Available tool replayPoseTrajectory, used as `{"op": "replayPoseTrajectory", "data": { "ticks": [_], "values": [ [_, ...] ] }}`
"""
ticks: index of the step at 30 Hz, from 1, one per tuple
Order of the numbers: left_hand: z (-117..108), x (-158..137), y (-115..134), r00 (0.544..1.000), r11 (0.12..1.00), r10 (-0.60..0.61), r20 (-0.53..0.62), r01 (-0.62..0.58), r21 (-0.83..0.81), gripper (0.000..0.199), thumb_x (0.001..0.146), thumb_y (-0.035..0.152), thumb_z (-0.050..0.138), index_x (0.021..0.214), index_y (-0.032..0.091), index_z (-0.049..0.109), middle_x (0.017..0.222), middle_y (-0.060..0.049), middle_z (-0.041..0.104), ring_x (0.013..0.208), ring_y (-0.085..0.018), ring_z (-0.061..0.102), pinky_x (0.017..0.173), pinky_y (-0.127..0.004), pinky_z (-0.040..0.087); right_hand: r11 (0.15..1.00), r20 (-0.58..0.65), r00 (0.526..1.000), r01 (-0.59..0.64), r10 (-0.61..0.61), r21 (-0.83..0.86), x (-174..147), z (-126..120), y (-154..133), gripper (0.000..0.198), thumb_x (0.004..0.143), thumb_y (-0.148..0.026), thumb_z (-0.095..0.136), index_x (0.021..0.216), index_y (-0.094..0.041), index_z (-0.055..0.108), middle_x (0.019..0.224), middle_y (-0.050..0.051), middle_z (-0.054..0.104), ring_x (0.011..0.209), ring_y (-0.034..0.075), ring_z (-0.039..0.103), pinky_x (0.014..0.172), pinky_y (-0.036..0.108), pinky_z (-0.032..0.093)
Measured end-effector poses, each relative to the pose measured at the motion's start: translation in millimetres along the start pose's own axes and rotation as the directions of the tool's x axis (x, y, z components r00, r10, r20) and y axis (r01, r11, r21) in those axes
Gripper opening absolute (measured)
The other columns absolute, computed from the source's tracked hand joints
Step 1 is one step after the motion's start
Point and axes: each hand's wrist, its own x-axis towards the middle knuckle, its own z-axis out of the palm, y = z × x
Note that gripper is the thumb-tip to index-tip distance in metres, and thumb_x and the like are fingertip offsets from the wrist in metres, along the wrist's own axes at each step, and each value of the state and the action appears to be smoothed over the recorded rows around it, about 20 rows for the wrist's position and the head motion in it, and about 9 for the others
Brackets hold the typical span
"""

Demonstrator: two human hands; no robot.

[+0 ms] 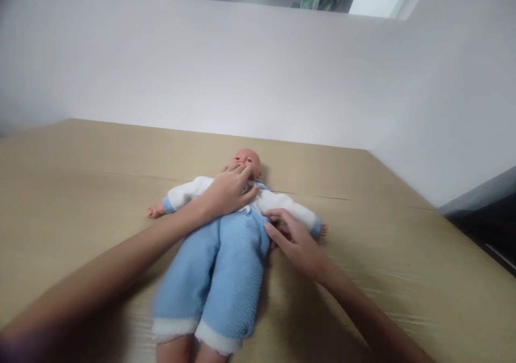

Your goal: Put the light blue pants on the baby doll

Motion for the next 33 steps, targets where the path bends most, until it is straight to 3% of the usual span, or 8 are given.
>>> {"op": "replayPoseTrajectory", "data": {
  "ticks": [4, 10, 16, 19, 22, 25, 28, 33],
  "values": [
    [-7.0, 2.0, 1.4, 0.990, 0.987, 0.130, -0.062, -0.135, -0.083, 0.026, 0.106, 0.039, 0.057, 0.117, 0.016, 0.064, 0.126, -0.014, 0.066, 0.122, -0.034, 0.056, 0.113, -0.049, 0.042, 0.994, 0.195, 0.979, -0.078, 0.061, 0.077, 15.8, -9.3, 5.7, 0.049, 0.098, -0.069, 0.065, 0.087, -0.022, 0.056, 0.075, -0.004, 0.043, 0.067, 0.014, 0.039, 0.062, 0.030, 0.035],
    [-16.7, 1.9, 11.1, 0.969, 0.898, 0.244, -0.035, -0.239, -0.369, 0.029, 0.106, 0.047, 0.059, 0.108, 0.019, 0.066, 0.111, -0.008, 0.069, 0.111, -0.027, 0.058, 0.105, -0.044, 0.043, 0.887, 0.090, 0.994, -0.102, 0.069, 0.451, 18.7, -8.0, 5.9, 0.044, 0.091, -0.066, 0.076, 0.100, -0.026, 0.060, 0.075, -0.005, 0.042, 0.065, 0.014, 0.036, 0.062, 0.029, 0.035],
    [-4.9, -2.1, 10.6, 0.946, 0.917, 0.280, 0.163, -0.214, -0.338, 0.032, 0.102, 0.050, 0.066, 0.099, 0.019, 0.068, 0.108, -0.007, 0.069, 0.113, -0.029, 0.056, 0.107, -0.046, 0.039, 0.996, -0.123, 0.991, 0.047, -0.057, -0.081, 11.1, -11.3, 6.1, 0.039, 0.097, -0.059, 0.069, 0.113, -0.025, 0.061, 0.088, 0.001, 0.060, 0.072, 0.018, 0.055, 0.065, 0.033, 0.045],
    [0.2, -1.8, 10.4, 0.943, 0.926, 0.263, 0.203, -0.188, -0.327, 0.025, 0.097, 0.044, 0.070, 0.099, 0.019, 0.066, 0.111, -0.007, 0.069, 0.114, -0.029, 0.055, 0.108, -0.048, 0.038, 0.838, -0.263, 0.910, 0.144, -0.321, -0.526, 0.2, -33.2, 10.4, 0.031, 0.100, -0.050, 0.065, 0.120, -0.025, 0.064, 0.104, 0.008, 0.068, 0.086, 0.026, 0.064, 0.080, 0.043, 0.053],
    [1.5, -0.9, 11.9, 0.953, 0.926, 0.211, 0.215, -0.125, -0.356, 0.020, 0.094, 0.037, 0.071, 0.098, 0.020, 0.062, 0.107, -0.006, 0.070, 0.110, -0.028, 0.055, 0.106, -0.047, 0.040, 0.637, -0.168, 0.845, 0.237, -0.508, -0.734, -5.8, -60.1, 27.7, 0.042, 0.098, -0.047, 0.069, 0.134, -0.027, 0.061, 0.134, 0.013, 0.067, 0.126, 0.037, 0.060, 0.109, 0.057, 0.046],
    [0.7, 0.0, 14.7, 0.964, 0.924, 0.181, 0.192, -0.100, -0.370, 0.015, 0.094, 0.032, 0.071, 0.099, 0.021, 0.061, 0.107, -0.006, 0.069, 0.109, -0.028, 0.056, 0.104, -0.046, 0.042, 0.665, -0.098, 0.910, 0.217, -0.402, -0.715, -6.2, -80.7, 49.1, 0.060, 0.093, -0.053, 0.076, 0.143, -0.027, 0.057, 0.142, 0.014, 0.065, 0.132, 0.041, 0.059, 0.111, 0.059, 0.047],
    [-1.2, 3.4, 19.9, 0.969, 0.928, 0.186, 0.163, -0.119, -0.354, 0.018, 0.096, 0.032, 0.071, 0.108, 0.022, 0.062, 0.117, -0.008, 0.067, 0.115, -0.030, 0.055, 0.108, -0.049, 0.041, 0.734, -0.071, 0.963, 0.150, -0.261, -0.662, -6.6, -90.5, 55.6, 0.047, 0.091, -0.049, 0.077, 0.129, -0.025, 0.065, 0.125, 0.012, 0.074, 0.112, 0.038, 0.069, 0.095, 0.051, 0.056],
    [-1.1, 16.4, 33.8, 0.936, 0.898, 0.316, 0.156, -0.242, -0.366, 0.050, 0.092, 0.042, 0.082, 0.129, 0.020, 0.058, 0.135, -0.012, 0.065, 0.125, -0.032, 0.055, 0.108, -0.046, 0.044, 0.891, -0.263, 0.957, -0.013, -0.121, -0.454, -14.5, -84.5, 30.5, 0.051, 0.083, -0.057, 0.083, 0.119, -0.023, 0.068, 0.106, 0.009, 0.079, 0.088, 0.031, 0.074, 0.076, 0.043, 0.059]
  ]
}}
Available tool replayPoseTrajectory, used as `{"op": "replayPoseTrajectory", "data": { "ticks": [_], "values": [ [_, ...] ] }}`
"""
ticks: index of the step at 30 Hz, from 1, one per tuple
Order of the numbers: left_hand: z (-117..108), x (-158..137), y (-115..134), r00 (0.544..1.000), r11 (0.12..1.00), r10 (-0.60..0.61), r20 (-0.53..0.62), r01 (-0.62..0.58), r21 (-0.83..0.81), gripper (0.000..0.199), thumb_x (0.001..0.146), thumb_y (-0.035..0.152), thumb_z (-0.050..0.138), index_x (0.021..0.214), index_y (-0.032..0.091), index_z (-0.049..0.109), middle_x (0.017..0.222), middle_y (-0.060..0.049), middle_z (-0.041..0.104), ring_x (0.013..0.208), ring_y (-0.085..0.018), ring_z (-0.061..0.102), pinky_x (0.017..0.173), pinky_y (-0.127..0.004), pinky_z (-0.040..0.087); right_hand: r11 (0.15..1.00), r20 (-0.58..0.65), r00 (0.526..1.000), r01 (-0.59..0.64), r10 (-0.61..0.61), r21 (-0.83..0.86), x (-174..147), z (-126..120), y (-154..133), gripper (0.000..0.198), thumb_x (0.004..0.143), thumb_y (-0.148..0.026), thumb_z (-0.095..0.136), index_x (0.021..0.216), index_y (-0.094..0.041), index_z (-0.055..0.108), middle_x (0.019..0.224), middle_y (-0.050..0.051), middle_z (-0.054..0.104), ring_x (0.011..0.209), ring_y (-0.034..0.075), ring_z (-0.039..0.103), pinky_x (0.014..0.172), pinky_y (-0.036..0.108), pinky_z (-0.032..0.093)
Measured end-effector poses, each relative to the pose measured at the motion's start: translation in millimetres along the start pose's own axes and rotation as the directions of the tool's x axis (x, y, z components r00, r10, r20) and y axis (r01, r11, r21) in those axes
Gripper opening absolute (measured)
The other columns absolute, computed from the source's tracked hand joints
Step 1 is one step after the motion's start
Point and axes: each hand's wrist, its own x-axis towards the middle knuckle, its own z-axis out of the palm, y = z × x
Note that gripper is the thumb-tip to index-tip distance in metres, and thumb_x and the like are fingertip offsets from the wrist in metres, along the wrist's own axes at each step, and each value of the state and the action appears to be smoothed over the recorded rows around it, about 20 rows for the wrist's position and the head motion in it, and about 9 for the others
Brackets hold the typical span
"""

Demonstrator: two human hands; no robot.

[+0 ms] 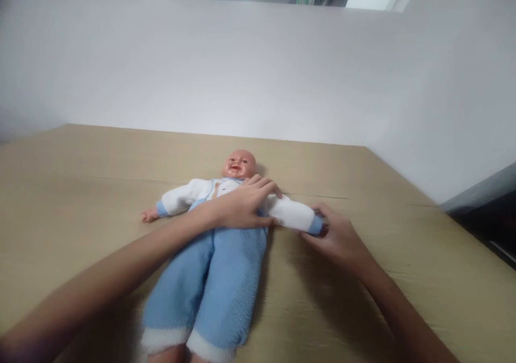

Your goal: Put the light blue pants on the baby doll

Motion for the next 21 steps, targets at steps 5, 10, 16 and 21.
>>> {"op": "replayPoseTrajectory", "data": {
  "ticks": [5, 10, 16, 21],
  "values": [
    [8.5, 9.9, 0.7, 0.999, 0.999, 0.034, 0.037, -0.034, 0.005, 0.064, 0.089, 0.037, 0.084, 0.142, 0.019, 0.053, 0.140, -0.013, 0.065, 0.129, -0.033, 0.057, 0.106, -0.046, 0.046, 0.971, -0.179, 0.977, -0.070, 0.112, 0.229, -7.3, 2.6, -26.0, 0.065, 0.075, -0.067, 0.090, 0.120, -0.024, 0.070, 0.117, 0.012, 0.078, 0.104, 0.035, 0.074, 0.093, 0.048, 0.060],
    [14.9, 2.8, -5.2, 0.996, 0.998, 0.027, -0.087, -0.031, -0.049, 0.042, 0.091, 0.027, 0.075, 0.130, 0.018, 0.062, 0.127, -0.011, 0.071, 0.117, -0.030, 0.064, 0.101, -0.043, 0.048, 0.812, -0.066, 0.989, -0.073, 0.135, 0.579, -7.9, 14.2, -24.5, 0.085, 0.080, -0.062, 0.089, 0.149, -0.029, 0.052, 0.140, 0.014, 0.071, 0.124, 0.034, 0.071, 0.105, 0.047, 0.060],
    [13.5, -6.8, -8.7, 0.961, 0.980, -0.015, -0.275, -0.041, -0.196, 0.042, 0.088, 0.026, 0.070, 0.129, 0.018, 0.063, 0.125, -0.011, 0.073, 0.112, -0.029, 0.065, 0.101, -0.042, 0.050, 0.883, 0.069, 0.996, -0.079, 0.053, 0.462, -13.9, 40.4, -4.0, 0.092, 0.085, -0.060, 0.086, 0.157, -0.036, 0.033, 0.164, 0.016, 0.046, 0.133, 0.035, 0.064, 0.107, 0.052, 0.061],
    [9.6, -15.7, -12.3, 0.903, 0.942, -0.107, -0.417, -0.043, -0.334, 0.039, 0.090, 0.031, 0.071, 0.127, 0.020, 0.064, 0.124, -0.009, 0.074, 0.113, -0.028, 0.067, 0.102, -0.042, 0.051, 0.969, 0.145, 0.977, 0.125, -0.157, 0.211, -21.7, 59.1, -16.6, 0.072, 0.097, -0.053, 0.074, 0.158, -0.033, 0.040, 0.158, 0.014, 0.051, 0.145, 0.037, 0.053, 0.121, 0.063, 0.047]
  ]
}}
